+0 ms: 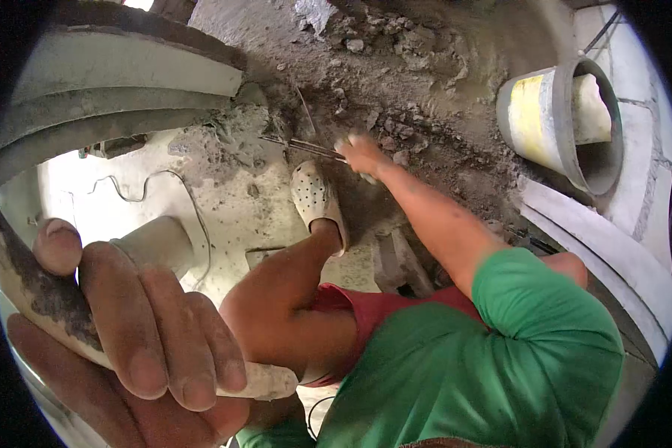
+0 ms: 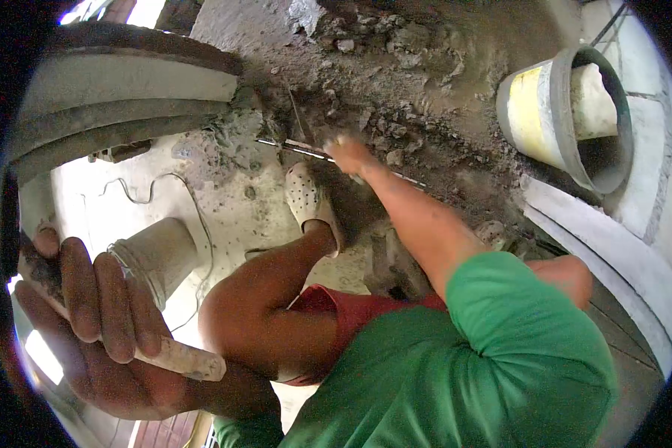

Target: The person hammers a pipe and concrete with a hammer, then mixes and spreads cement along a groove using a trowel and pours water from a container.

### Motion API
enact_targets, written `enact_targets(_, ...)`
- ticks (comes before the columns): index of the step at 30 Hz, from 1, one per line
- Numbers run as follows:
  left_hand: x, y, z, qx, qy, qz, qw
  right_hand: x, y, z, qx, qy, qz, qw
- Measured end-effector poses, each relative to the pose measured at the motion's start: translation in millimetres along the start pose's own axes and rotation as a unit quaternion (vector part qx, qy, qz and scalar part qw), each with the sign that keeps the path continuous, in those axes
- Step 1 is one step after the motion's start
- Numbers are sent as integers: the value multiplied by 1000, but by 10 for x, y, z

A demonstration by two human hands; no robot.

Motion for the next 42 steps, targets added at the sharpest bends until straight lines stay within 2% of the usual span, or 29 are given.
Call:
enact_targets(1,3,-6,30,-1,1,-4,1000,-193,212,21,-20,-2,7,1000)
enact_targets(3,-11,-27,52,-5,1,-9,1000,-736,504,24,74,53,73,993)
enact_targets(7,-50,-57,18,-15,-8,5,1000,-1281,545,-52,100,22,111,989)
enact_targets(9,-49,-68,38,-13,-23,5,1000,-1322,320,-65,85,44,74,993)
enact_targets(10,-46,-71,50,-6,-22,1,1000,-1214,252,-53,16,30,8,999)
enact_targets(12,-40,-80,70,3,-20,-3,1000,-787,62,-32,-94,-8,-63,994)
enact_targets(13,-36,-79,87,-8,-23,-3,1000,-560,-57,-17,-132,-32,-68,988)
enact_targets(16,-22,-85,142,-20,-26,1,999,-172,-308,-93,-164,-91,-149,971)
enact_targets(19,-10,-80,141,-13,-23,5,1000,193,120,-77,-54,-115,-60,990)
enact_targets(20,-10,-76,131,-5,-20,9,1000,47,204,-128,-55,-116,-59,990)
enact_targets(22,-15,-40,71,-9,-14,10,1000,-357,342,-197,46,-22,13,999)
enact_targets(23,-18,-31,35,-9,-10,6,1000,-502,433,-169,45,-21,14,999)
enact_targets(25,-34,-40,5,-19,-21,4,1000,-739,682,-77,-104,57,-30,993)
enact_targets(26,-46,-50,8,-27,-30,7,999,-757,662,-52,-104,58,-24,993)
enact_targets(28,-60,-68,35,-12,-24,8,1000,-643,290,22,-128,18,-69,989)
enact_targets(30,-59,-84,52,-48,-25,-11,998,-384,-199,-2,-9,-103,-27,994)
enact_targets(33,-22,-82,48,-33,-41,-23,998,-52,-346,63,40,-115,-1,993)
enact_targets(34,-2,-89,57,-27,-46,-28,998,29,-245,78,-74,-112,-42,990)
enact_targets(36,41,-106,78,-24,-73,-25,997,-80,-73,85,-153,-73,-83,982)
enact_targets(38,78,-105,96,-26,-96,-25,995,-505,108,-130,-109,-43,-66,991)
enact_targets(39,68,-76,88,-12,-22,-32,999,-755,59,-338,-98,-48,-47,993)
enact_targets(41,59,-77,43,-1,49,-44,998,-918,1149,-237,-146,104,-25,983)
enact_targets(42,100,-92,17,0,-19,-40,999,-1121,1188,-405,-148,96,-6,984)
Point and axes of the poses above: each hand's wrist, its own x-axis towards the middle knuckle, its own z-axis out of the palm, y = z × x, the point moved 1 cm from there along x, towards the middle knuckle, and after that the axes turned 12 degrees about -z, right-handed, at the moved point
